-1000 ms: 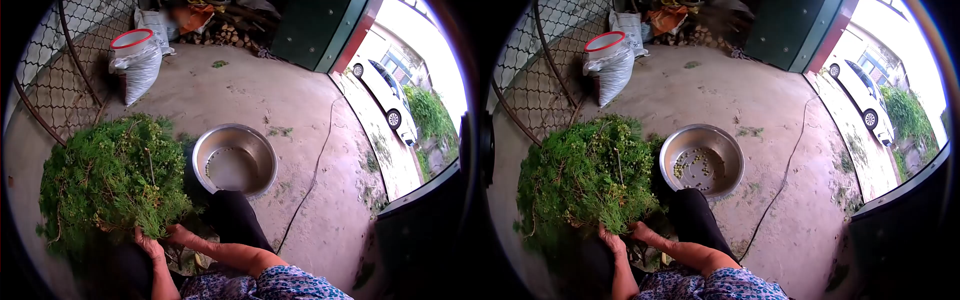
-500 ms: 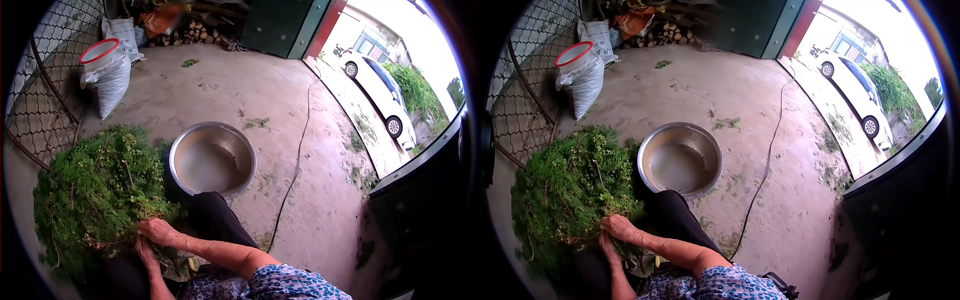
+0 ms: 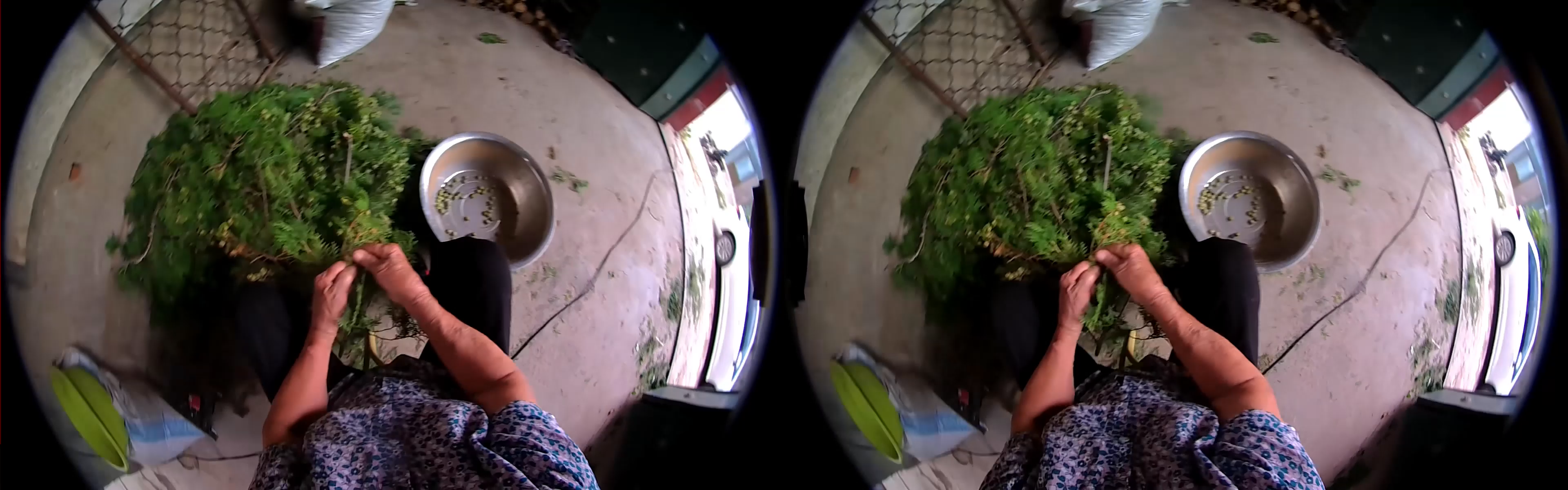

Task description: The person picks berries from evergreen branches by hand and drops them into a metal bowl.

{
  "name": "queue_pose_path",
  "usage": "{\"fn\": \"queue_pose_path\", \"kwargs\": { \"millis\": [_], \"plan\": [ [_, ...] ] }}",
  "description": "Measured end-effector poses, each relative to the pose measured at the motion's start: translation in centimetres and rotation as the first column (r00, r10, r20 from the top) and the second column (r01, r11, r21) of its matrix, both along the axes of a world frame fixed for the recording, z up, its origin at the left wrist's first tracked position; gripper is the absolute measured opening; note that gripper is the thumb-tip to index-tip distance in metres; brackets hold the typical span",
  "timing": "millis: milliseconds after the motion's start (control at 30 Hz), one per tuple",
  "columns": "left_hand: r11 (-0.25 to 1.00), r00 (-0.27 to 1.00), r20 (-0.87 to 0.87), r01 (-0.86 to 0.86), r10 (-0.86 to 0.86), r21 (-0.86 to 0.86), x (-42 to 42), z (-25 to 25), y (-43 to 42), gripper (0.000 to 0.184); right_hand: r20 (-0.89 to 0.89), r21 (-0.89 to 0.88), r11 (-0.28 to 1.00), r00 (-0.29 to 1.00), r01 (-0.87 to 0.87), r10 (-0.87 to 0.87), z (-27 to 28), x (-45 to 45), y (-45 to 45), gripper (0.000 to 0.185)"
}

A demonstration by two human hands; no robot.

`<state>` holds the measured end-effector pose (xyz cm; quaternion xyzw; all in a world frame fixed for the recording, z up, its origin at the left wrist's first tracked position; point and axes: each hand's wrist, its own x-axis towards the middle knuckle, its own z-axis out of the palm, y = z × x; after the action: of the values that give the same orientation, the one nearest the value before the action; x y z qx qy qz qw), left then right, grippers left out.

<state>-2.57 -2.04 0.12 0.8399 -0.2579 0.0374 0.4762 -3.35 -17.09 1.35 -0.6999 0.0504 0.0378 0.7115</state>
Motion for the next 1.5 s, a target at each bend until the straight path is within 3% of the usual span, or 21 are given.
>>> {"fn": "queue_pose_path", "kwargs": {
  "millis": [100,167,267,333,367,433,500,567,600,633,700,767,867,967,1067,1167,1200,1267,1367,1400,1500],
  "plan": [
    [0.995,0.963,-0.271,-0.016,-0.01,-0.094,-0.2,1.0,-0.2,0.014,-0.204,0.114,0.993,0.978,-0.029,0.052,0.2,0.1,-0.3,0.024],
    [0.976,0.836,-0.549,-0.095,-0.028,-0.195,-0.2,2.0,-0.1,0.013,-0.233,0.184,0.982,0.969,-0.036,0.079,-0.6,0.2,-0.5,0.029],
    [0.991,0.911,-0.413,-0.043,-0.012,-0.123,0.0,1.4,0.2,0.014,-0.083,0.279,0.954,0.987,-0.112,0.14,-0.3,0.1,-0.1,0.029],
    [0.962,0.855,-0.519,-0.129,-0.014,-0.239,-0.1,1.1,-0.1,0.017,-0.015,0.122,0.968,0.975,-0.219,0.223,-0.4,0.4,-0.1,0.026],
    [0.988,0.972,-0.234,-0.013,-0.024,-0.156,-0.1,-0.5,0.1,0.014,-0.017,0.128,0.965,0.972,-0.228,0.232,-0.5,0.5,-0.1,0.026],
    [0.983,0.971,0.217,0.066,-0.103,0.173,0.1,-1.6,0.6,0.003,0.037,-0.279,0.94,0.976,-0.194,0.212,-0.1,0.5,0.0,0.022],
    [0.991,0.972,0.221,0.056,-0.083,0.125,0.1,-1.4,0.6,0.004,-0.091,-0.237,0.95,0.978,-0.203,0.186,0.3,0.4,0.3,0.022],
    [0.981,0.907,-0.416,-0.022,-0.061,-0.192,-0.2,1.5,0.4,0.019,-0.352,0.364,0.931,0.928,0.019,0.119,-0.1,-0.2,0.5,0.024],
    [0.946,0.822,-0.567,-0.14,-0.054,-0.293,-0.4,2.1,0.0,0.023,-0.389,0.474,0.876,0.914,0.092,0.114,-0.7,-0.3,0.7,0.023],
    [0.946,0.821,-0.569,-0.142,-0.052,-0.29,-0.5,2.2,0.1,0.023,-0.39,0.475,0.875,0.913,0.092,0.116,-1.0,-0.3,1.0,0.023],
    [0.902,0.648,-0.76,-0.299,-0.047,-0.311,-0.9,2.3,0.1,0.018,-0.568,0.347,0.899,0.823,0.268,-0.026,-1.3,-0.3,1.5,0.021],
    [0.866,0.628,-0.77,-0.318,-0.113,-0.387,-1.1,1.3,0.1,0.019,-0.606,0.4,0.854,0.795,0.333,-0.026,-0.9,-0.1,1.3,0.017],
    [0.757,0.598,-0.799,-0.49,-0.068,-0.432,-1.7,1.0,-0.4,0.019,-0.454,0.613,0.736,0.89,0.286,0.033,-0.8,0.1,1.5,0.008],
    [0.723,0.627,-0.778,-0.556,0.042,-0.41,-2.4,0.4,-1.0,0.022,-0.372,0.552,0.812,0.928,0.19,0.036,-1.6,0.2,0.7,0.006],
    [0.456,0.607,-0.787,-0.734,0.106,-0.504,-2.4,-0.7,-1.1,0.018,-0.39,0.524,0.826,0.921,0.209,0.014,-4.4,0.2,0.6,0.005],
    [0.18,0.352,-0.893,-0.933,0.28,-0.312,-2.2,-1.9,-1.2,0.01,-0.447,0.475,0.842,0.895,0.255,-0.019,-4.7,-0.1,0.6,0.005],
    [0.177,0.35,-0.894,-0.934,0.281,-0.31,-2.3,-1.7,-0.9,0.01,-0.449,0.526,0.81,0.893,0.258,0.007,-4.4,-0.1,0.9,0.005],
    [0.364,0.25,-0.929,-0.921,0.272,-0.141,-2.5,-1.1,0.2,0.008,-0.445,0.59,0.759,0.895,0.273,0.024,-3.6,0.1,1.3,0.006],
    [0.501,0.142,-0.946,-0.865,0.291,0.024,-1.7,0.6,0.1,0.012,-0.404,0.557,0.811,0.912,0.181,0.074,-3.5,0.6,1.1,0.007],
    [0.494,0.21,-0.964,-0.863,0.162,-0.105,-1.6,-1.4,0.5,0.018,-0.416,0.516,0.832,0.909,0.204,0.035,-3.4,0.8,1.3,0.01],
    [0.48,0.38,-0.906,-0.839,0.184,-0.255,-1.9,-2.3,-0.2,0.02,-0.367,0.482,0.856,0.93,0.184,0.007,-3.0,1.5,1.3,0.012]
  ]
}}
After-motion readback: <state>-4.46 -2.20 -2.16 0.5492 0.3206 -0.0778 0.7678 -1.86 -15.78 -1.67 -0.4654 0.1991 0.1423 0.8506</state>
